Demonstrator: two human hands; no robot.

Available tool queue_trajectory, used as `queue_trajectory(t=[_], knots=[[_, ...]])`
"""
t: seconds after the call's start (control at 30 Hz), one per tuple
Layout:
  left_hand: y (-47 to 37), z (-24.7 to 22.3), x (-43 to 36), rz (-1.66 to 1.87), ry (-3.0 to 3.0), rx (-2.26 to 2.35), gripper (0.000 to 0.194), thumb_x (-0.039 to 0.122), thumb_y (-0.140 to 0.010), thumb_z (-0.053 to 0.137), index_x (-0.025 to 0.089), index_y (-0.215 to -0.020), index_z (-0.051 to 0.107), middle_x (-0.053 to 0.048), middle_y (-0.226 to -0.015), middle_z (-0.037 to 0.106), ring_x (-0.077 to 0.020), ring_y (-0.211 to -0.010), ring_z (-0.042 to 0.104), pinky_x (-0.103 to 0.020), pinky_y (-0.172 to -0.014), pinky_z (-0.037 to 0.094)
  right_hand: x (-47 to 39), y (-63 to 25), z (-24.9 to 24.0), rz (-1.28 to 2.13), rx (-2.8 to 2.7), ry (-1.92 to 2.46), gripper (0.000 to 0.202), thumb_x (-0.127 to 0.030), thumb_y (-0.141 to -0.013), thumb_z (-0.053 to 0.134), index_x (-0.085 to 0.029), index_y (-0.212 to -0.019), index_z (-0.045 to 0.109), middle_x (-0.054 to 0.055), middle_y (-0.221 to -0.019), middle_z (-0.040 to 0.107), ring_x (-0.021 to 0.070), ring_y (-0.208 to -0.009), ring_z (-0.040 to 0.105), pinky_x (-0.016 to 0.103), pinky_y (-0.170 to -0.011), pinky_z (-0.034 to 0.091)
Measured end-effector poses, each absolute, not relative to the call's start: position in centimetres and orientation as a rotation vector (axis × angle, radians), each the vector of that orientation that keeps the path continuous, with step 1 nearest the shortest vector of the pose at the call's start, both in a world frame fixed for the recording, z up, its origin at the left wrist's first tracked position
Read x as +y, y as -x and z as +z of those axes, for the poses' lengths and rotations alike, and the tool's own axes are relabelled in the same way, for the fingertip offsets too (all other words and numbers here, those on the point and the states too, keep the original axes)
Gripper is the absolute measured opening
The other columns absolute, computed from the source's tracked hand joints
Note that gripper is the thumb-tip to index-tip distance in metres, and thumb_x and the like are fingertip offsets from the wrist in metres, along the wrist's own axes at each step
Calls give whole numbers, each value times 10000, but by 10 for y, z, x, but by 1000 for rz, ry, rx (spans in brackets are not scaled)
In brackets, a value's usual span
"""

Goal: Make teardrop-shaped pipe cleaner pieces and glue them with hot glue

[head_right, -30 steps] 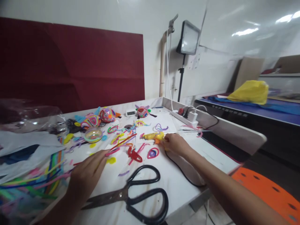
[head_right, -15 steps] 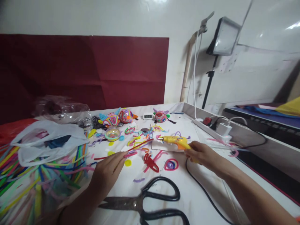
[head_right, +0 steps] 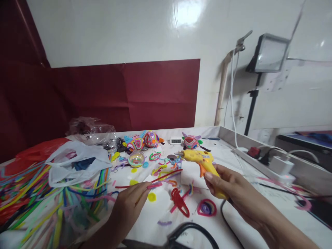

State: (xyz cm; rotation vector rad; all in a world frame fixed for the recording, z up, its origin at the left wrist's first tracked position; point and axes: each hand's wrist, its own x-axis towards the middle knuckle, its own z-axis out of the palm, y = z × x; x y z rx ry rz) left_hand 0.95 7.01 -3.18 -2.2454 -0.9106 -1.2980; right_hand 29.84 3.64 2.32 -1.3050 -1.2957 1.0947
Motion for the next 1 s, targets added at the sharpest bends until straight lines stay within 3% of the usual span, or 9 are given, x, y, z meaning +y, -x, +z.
queue_trajectory(t=[0.23, 0.37, 0.6, 0.77, 1.0], knots=[[-10, -30, 70, -1277, 2263, -901, 239, 189, -944, 416, 131, -955, 648, -59, -806, 748, -163, -698, 716, -246, -637, 592, 45, -281, 22, 1068, -1307, 1266, 557, -603, -642, 747, -204, -754, 374, 6, -704, 561, 111, -599, 469, 208, -505, 350], [-10, -29, 69, -1236, 2277, -929, 239, 186, -943, 415, 137, -946, 649, -57, -803, 749, -168, -691, 717, -252, -607, 591, 43, -276, 17, 913, -1448, 1278, 444, -557, -721, 703, -195, -795, 457, -25, -658, 507, 82, -520, 425, 194, -439, 315], [-11, -28, 70, -1231, 2274, -905, 242, 208, -954, 399, 145, -972, 632, -57, -809, 750, -149, -709, 717, -224, -653, 585, 34, -267, 13, 719, -1592, 1180, 277, -384, -747, 696, -215, -907, 547, -9, -659, 545, 140, -585, 551, 206, -462, 445], [-13, -27, 69, -1215, 2259, -911, 235, 179, -942, 408, 138, -927, 638, -58, -785, 748, -146, -670, 712, -217, -622, 580, 34, -272, -1, 700, -1647, 1101, 305, -366, -805, 663, -210, -1047, 560, 61, -932, 645, 175, -801, 623, 233, -643, 545], [-13, -30, 68, -1177, 2277, -986, 260, 160, -930, 406, 151, -841, 650, -58, -762, 741, -159, -648, 707, -236, -606, 581, 31, -275, -7, 703, -1670, 1124, 303, -372, -825, 650, -214, -1065, 552, 52, -953, 653, 163, -846, 632, 201, -695, 552]])
